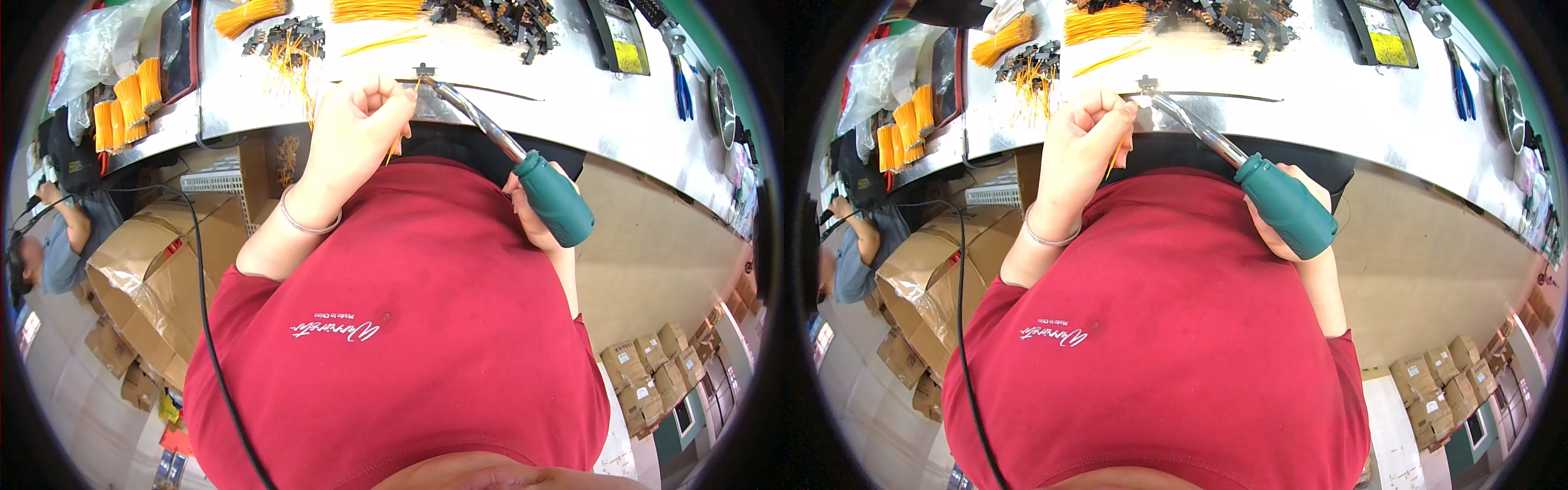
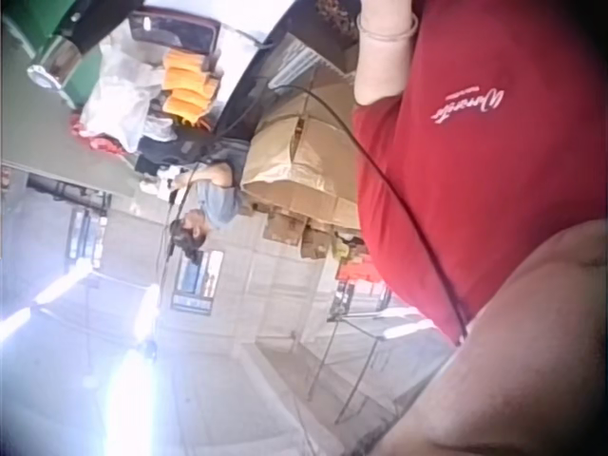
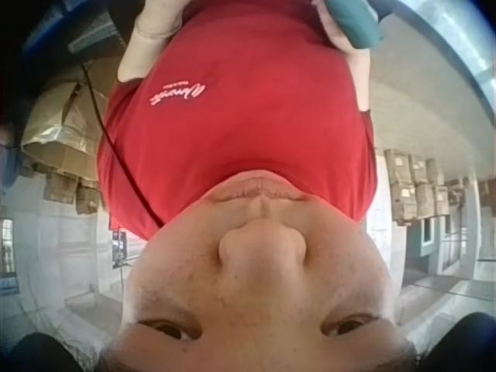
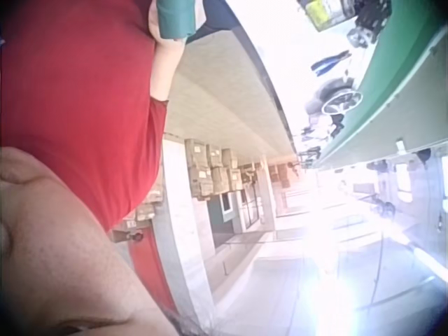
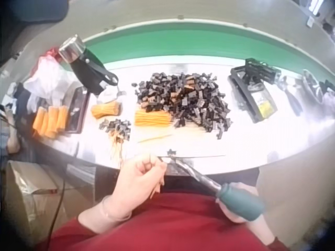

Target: Assembling electronic components by inserting yellow wires into connectors and securing them with a handheld tool.

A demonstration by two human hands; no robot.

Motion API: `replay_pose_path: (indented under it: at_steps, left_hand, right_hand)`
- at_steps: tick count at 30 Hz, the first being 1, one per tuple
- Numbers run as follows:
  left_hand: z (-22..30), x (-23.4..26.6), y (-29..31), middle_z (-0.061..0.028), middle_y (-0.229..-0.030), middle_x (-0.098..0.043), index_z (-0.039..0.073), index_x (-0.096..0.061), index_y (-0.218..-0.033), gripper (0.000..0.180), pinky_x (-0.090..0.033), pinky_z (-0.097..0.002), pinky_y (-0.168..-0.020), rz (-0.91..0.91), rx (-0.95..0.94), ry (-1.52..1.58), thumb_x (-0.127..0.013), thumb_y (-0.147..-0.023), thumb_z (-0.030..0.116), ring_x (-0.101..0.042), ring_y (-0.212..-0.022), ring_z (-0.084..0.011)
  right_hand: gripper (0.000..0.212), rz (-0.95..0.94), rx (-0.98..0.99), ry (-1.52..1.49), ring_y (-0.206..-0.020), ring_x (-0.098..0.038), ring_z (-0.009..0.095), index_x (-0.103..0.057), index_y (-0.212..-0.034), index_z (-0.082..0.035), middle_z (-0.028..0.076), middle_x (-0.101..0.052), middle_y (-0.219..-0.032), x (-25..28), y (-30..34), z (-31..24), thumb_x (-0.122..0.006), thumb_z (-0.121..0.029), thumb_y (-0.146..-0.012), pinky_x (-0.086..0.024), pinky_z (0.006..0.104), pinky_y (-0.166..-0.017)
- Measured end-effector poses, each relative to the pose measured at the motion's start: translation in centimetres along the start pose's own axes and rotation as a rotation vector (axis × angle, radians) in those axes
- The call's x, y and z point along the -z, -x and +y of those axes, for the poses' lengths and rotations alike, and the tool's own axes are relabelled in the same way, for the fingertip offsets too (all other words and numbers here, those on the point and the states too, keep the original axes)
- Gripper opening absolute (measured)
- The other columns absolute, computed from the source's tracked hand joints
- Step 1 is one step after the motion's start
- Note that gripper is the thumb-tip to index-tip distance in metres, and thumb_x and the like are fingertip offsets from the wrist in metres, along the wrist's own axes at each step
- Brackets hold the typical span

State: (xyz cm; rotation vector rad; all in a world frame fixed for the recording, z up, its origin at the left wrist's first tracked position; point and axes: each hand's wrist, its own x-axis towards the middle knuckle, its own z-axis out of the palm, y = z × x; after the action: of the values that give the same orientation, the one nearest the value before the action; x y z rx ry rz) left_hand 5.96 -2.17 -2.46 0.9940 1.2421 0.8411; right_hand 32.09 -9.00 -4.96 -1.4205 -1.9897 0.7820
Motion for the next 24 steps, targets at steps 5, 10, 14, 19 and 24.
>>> replay_pose_path:
  at_steps: [5,10,14,19,24]
  left_hand:
    - [0.0,-0.1,0.0,0.001,-0.063,-0.056,0.006,-0.057,-0.078,0.018,-0.037,-0.0184,-0.046,0.006,0.0,0.01,-0.059,-0.094,0.014,-0.046,-0.049,-0.0035]
    - [0.0,-0.1,0.0,0.0012,-0.063,-0.056,0.006,-0.057,-0.079,0.018,-0.037,-0.0181,-0.046,0.01,0.011,0.012,-0.059,-0.094,0.014,-0.046,-0.049,-0.0034]
    - [-0.1,0.0,0.0,0.0014,-0.063,-0.056,0.006,-0.057,-0.078,0.018,-0.037,-0.018,-0.046,0.014,0.005,0.007,-0.059,-0.095,0.014,-0.046,-0.049,-0.0032]
    - [-0.2,0.0,-0.1,0.0019,-0.06,-0.058,0.004,-0.059,-0.076,0.019,-0.035,-0.0189,-0.046,0.022,-0.02,0.017,-0.06,-0.092,0.013,-0.047,-0.05,-0.0012]
    - [0.1,-0.1,0.1,0.0029,-0.06,-0.057,0.004,-0.059,-0.077,0.018,-0.035,-0.0187,-0.046,0.032,-0.016,0.017,-0.06,-0.092,0.013,-0.046,-0.05,-0.0011]
  right_hand:
    - [0.018,0.005,0.086,0.083,-0.061,-0.056,0.022,-0.067,-0.087,-0.01,0.005,-0.059,-0.075,0.3,-0.5,-0.5,-0.073,-0.006,-0.071,-0.047,0.0326,-0.053]
    - [0.006,0.027,0.092,0.119,-0.058,-0.059,0.015,-0.065,-0.079,-0.005,0.005,-0.059,-0.071,0.2,-0.6,-0.7,-0.065,0.001,-0.077,-0.046,0.0283,-0.056]
    - [0.009,-0.026,-0.08,0.011,-0.057,-0.056,0.011,-0.062,-0.078,-0.004,0.003,-0.059,-0.072,0.3,0.5,-0.2,-0.068,-0.009,-0.082,-0.045,0.0264,-0.055]
    - [0.014,0.062,-0.163,-0.213,-0.068,-0.065,0.022,-0.069,-0.087,-0.01,0.006,-0.067,-0.084,0.2,1.1,0.1,-0.071,-0.004,-0.076,-0.052,0.0315,-0.061]
    - [0.011,0.066,-0.176,-0.216,-0.069,-0.066,0.021,-0.069,-0.087,-0.009,0.006,-0.067,-0.083,-0.1,1.2,0.3,-0.071,-0.004,-0.077,-0.053,0.0309,-0.063]
